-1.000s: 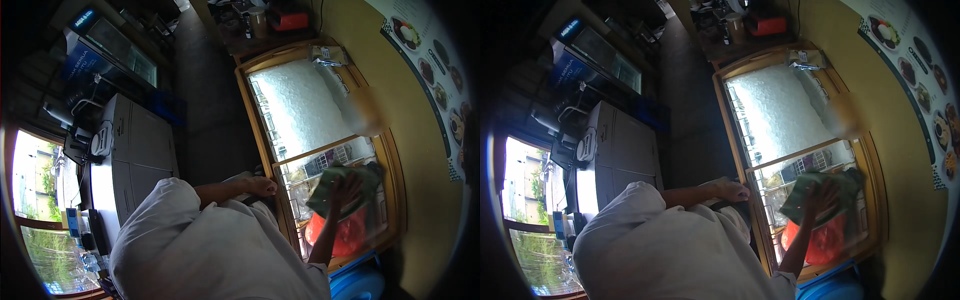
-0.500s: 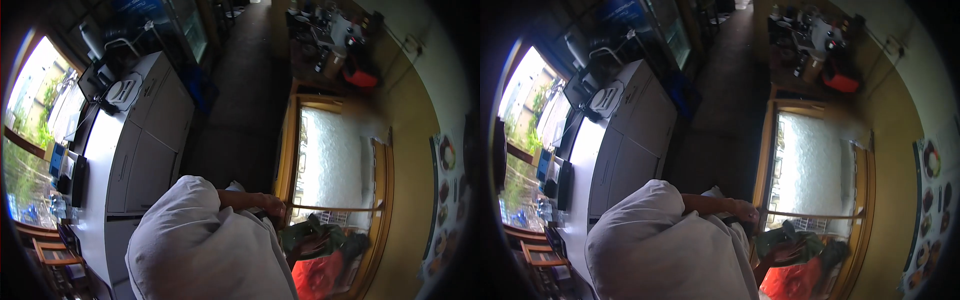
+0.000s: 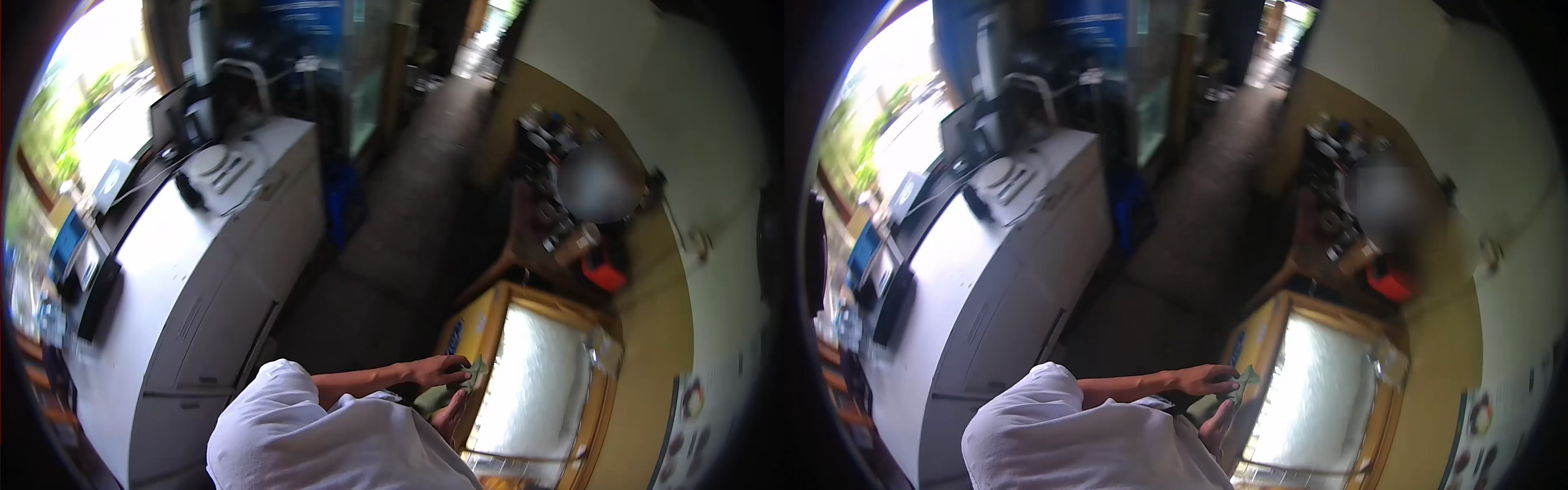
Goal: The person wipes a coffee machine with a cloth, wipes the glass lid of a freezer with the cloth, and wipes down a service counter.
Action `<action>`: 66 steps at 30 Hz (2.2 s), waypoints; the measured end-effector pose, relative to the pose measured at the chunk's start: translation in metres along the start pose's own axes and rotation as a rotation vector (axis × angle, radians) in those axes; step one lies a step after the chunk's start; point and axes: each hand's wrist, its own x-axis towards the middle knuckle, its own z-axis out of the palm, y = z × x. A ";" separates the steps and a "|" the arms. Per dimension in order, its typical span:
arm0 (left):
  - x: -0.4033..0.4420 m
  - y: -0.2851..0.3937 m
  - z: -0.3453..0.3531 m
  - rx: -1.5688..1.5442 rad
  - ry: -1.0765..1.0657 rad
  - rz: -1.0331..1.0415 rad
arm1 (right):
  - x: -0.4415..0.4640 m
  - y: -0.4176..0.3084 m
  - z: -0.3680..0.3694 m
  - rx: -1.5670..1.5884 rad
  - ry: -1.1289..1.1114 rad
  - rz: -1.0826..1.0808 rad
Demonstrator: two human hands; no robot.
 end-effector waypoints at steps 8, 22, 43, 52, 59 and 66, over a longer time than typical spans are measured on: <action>-0.135 0.010 -0.112 -0.053 0.345 -0.130 | 0.091 -0.115 0.082 0.425 -0.493 -0.424; -0.281 0.031 -0.096 -0.123 1.139 -0.534 | 0.184 -0.234 0.204 0.125 -1.732 -0.623; -0.470 0.205 -0.226 1.276 2.027 -0.544 | 0.111 -0.624 0.360 0.685 -1.513 -1.471; -0.539 0.134 -0.208 1.264 2.069 -0.488 | 0.023 -0.590 0.414 0.786 -1.253 -1.647; -0.563 0.006 -0.150 0.832 1.827 -0.960 | -0.030 -0.532 0.441 -0.005 -1.738 -1.482; -0.638 -0.014 -0.174 0.744 1.980 -0.927 | -0.176 -0.518 0.481 -0.126 -1.273 -1.429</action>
